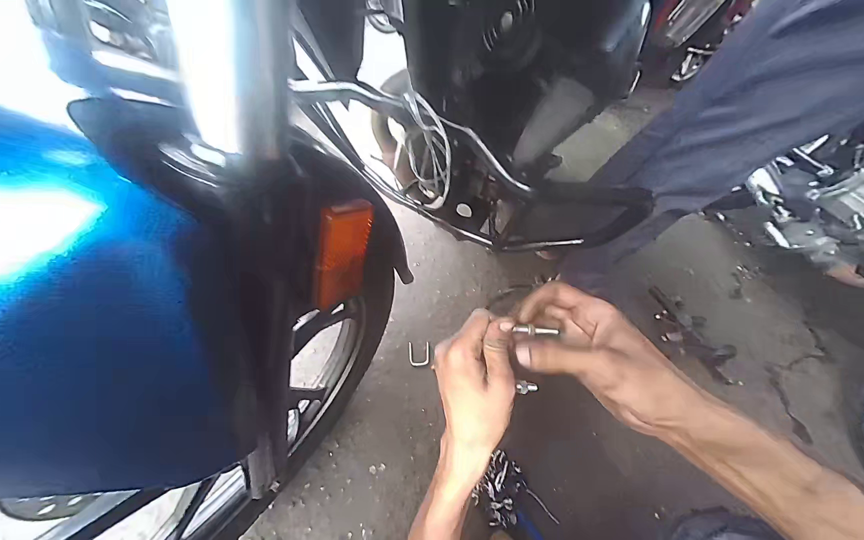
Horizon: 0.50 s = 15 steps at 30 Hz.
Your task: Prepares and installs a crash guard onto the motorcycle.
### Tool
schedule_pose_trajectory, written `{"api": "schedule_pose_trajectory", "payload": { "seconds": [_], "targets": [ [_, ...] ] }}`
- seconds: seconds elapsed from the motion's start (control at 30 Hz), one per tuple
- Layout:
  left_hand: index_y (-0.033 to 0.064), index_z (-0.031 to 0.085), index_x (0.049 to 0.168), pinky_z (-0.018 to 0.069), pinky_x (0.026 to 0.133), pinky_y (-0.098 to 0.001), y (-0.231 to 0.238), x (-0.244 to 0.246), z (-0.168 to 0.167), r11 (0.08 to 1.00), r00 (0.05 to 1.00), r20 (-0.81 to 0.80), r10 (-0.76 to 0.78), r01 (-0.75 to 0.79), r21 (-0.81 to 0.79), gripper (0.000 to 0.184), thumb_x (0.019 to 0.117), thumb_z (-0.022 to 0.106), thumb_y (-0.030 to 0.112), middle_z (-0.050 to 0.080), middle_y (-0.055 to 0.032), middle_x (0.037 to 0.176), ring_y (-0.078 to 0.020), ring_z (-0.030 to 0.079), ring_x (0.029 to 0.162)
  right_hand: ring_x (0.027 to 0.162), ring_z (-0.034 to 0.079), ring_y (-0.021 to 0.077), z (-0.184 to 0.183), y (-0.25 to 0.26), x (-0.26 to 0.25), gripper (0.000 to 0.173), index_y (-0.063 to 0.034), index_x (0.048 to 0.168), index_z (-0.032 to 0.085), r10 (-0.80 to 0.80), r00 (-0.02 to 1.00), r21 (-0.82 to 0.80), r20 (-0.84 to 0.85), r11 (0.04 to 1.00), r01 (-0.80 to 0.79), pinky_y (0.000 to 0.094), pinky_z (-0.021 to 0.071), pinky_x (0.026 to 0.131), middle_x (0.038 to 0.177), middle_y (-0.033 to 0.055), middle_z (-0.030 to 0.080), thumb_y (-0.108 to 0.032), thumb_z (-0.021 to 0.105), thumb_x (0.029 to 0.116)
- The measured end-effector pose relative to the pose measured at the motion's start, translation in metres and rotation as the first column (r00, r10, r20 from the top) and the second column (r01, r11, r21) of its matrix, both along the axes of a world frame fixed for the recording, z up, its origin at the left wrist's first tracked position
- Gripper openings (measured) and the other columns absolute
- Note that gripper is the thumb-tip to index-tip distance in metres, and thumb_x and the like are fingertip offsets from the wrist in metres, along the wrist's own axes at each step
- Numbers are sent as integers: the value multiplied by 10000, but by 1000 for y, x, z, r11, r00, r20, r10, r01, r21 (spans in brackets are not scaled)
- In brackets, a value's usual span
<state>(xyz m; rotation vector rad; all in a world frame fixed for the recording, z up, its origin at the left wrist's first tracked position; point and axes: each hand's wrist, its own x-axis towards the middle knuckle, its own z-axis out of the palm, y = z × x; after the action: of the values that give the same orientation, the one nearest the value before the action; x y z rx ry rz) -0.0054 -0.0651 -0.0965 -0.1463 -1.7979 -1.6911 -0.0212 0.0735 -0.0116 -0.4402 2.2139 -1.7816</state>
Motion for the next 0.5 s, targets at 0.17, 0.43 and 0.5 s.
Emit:
{"api": "schedule_pose_trajectory", "payload": {
  "seconds": [0.17,0.43,0.5],
  "targets": [
    [102,613,740,394,480,-225,1,-1,0,1000,1000,17,2,-2,8,404,1068,451,274,494,67,582,-24,461,506,718,654,117,3,-1,-1,166,-79,1091,632,-24,996,12,88,1000,23,256,560,677,862,44,690,-226,628,1014],
    [96,617,754,411,498,-202,-1,1,1,999,1000,5,-10,9,46,388,1072,454,250,520,68,610,-8,477,527,613,585,76,-1,-2,3,302,-81,1058,659,-3,992,20,126,1000,0,211,499,573,780,18,651,-318,474,1088],
    [96,617,762,416,509,-178,0,3,1,998,1000,-10,-19,20,59,385,1076,454,247,527,73,618,9,484,539,751,619,108,-4,3,4,133,-89,1087,619,36,998,-62,52,998,-33,251,522,671,914,45,668,-81,616,954]
  ]
}}
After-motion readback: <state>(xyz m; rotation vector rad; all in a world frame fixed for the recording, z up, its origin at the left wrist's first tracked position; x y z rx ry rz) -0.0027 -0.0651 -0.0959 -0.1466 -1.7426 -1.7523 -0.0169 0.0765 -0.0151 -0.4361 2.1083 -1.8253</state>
